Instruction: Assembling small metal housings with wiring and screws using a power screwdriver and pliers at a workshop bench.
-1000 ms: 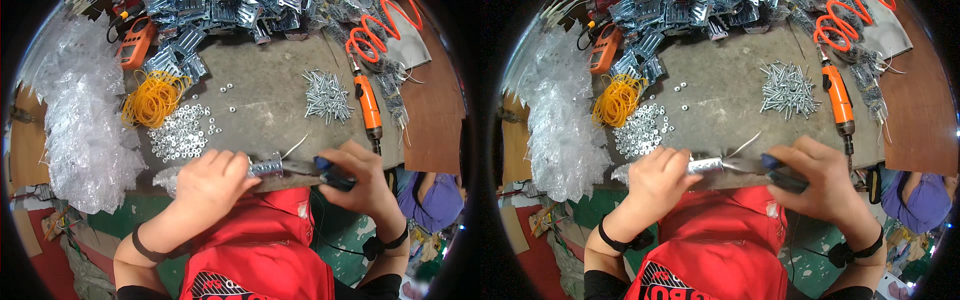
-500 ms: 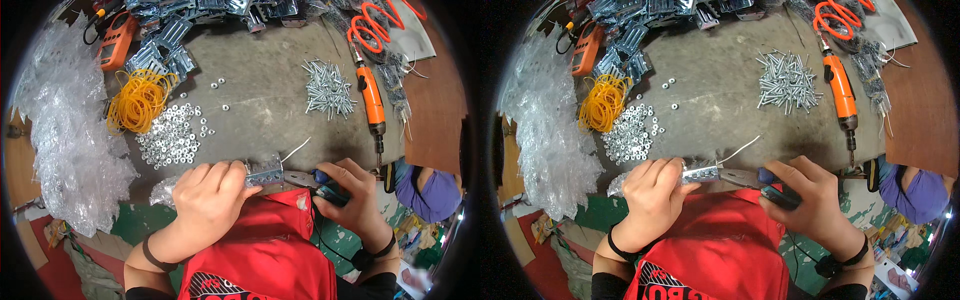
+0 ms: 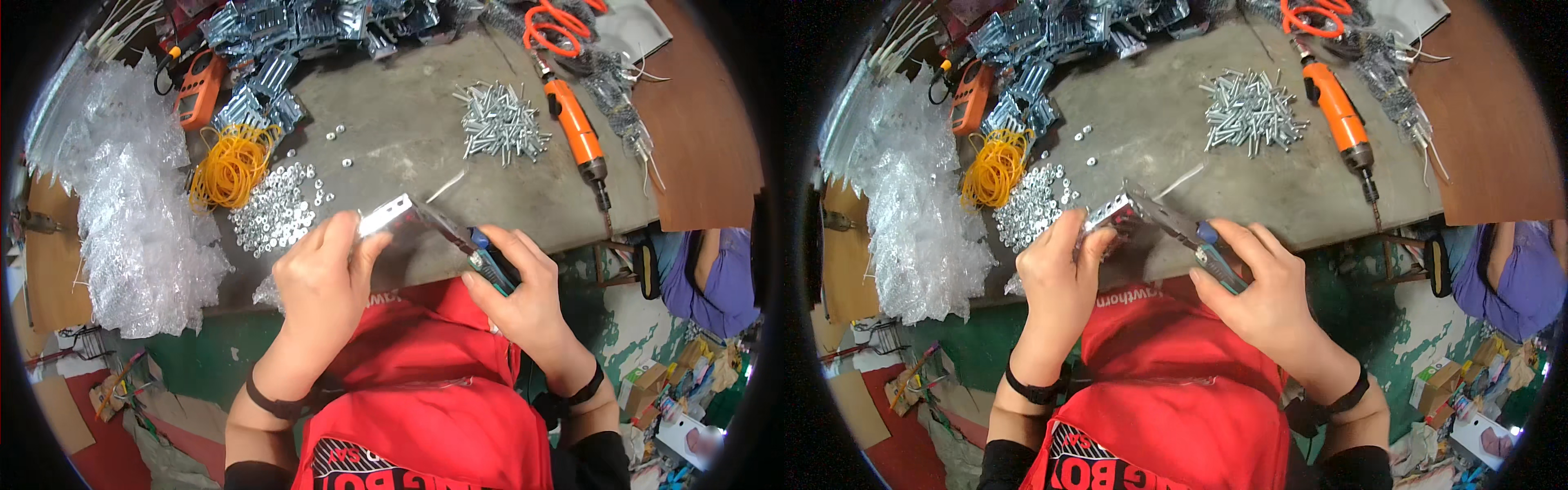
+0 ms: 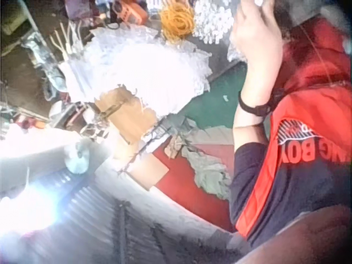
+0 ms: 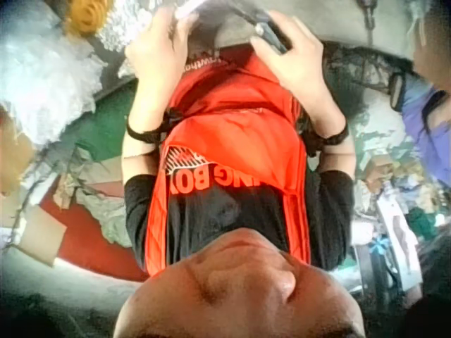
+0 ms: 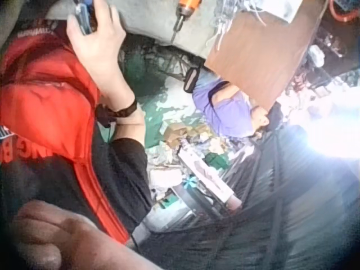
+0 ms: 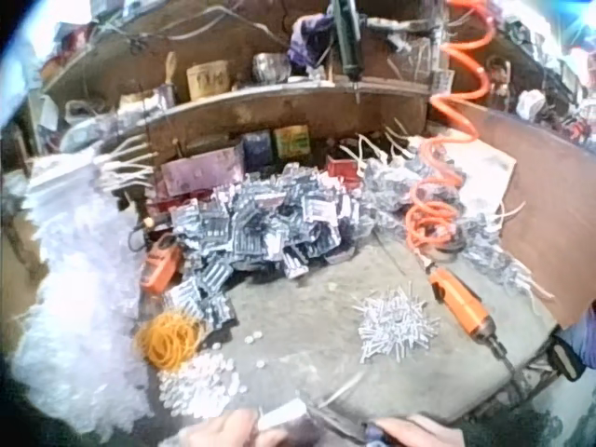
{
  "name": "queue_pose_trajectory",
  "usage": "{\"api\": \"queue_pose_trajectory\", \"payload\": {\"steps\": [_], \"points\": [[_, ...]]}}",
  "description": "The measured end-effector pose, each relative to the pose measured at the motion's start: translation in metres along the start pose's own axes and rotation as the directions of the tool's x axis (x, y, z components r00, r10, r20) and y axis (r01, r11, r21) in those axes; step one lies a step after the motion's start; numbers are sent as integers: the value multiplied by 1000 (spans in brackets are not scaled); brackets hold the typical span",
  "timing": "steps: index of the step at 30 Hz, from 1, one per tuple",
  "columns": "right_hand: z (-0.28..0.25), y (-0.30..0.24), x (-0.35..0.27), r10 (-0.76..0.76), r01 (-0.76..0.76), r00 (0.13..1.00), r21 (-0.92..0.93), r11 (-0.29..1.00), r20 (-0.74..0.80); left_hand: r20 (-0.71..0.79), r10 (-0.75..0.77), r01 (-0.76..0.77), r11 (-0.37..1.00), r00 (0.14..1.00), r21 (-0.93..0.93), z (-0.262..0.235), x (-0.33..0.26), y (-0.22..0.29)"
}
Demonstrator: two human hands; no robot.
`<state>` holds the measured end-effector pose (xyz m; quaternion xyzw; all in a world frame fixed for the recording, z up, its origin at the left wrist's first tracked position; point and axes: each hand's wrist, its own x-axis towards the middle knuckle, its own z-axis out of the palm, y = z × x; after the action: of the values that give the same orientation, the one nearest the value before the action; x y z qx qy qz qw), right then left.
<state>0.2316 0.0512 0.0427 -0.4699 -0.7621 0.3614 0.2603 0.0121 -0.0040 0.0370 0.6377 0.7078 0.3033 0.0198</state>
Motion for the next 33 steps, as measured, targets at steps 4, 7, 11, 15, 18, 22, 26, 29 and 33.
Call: {"api": "queue_pose_trajectory", "payload": {"steps": [4, 7, 11, 15, 18, 22, 26, 29, 33], "points": [[-34, 4, -4, -76, 82, 995, -82, 993, 70, 49, 105, -104, 994, 993, -11, -4, -11, 4], [-64, 8, -6, -73, 107, 982, -193, 975, 174, 78, 151, -152, 988, 985, 11, -4, -10, 3], [-58, 17, 1, -142, 167, 983, -249, 954, 115, 84, 207, -208, 978, 975, -5, -5, -10, 2], [-51, 16, 18, -201, 256, 960, -315, 914, 197, 119, 254, -258, 966, 960, 18, -4, -9, -3], [-49, 16, 31, -239, 321, 935, -338, 885, 261, 166, 253, -254, 967, 953, -16, -6, -5, -4], [-48, 19, 46, -229, 353, 904, -330, 876, 360, 199, 235, -227, 972, 951, -62, -5, 0, -4], [-43, 20, 43, -174, 298, 916, -320, 900, 362, 195, 171, -161, 985, 966, -66, -4, 1, 0], [-40, 15, 32, -164, 262, 942, -335, 905, 295, 177, 147, -141, 989, 973, -49, -4, 1, 2], [-34, 12, 23, -153, 214, 967, -326, 921, 202, 156, 129, -122, 991, 979, -50, -3, 0, 5]]}}
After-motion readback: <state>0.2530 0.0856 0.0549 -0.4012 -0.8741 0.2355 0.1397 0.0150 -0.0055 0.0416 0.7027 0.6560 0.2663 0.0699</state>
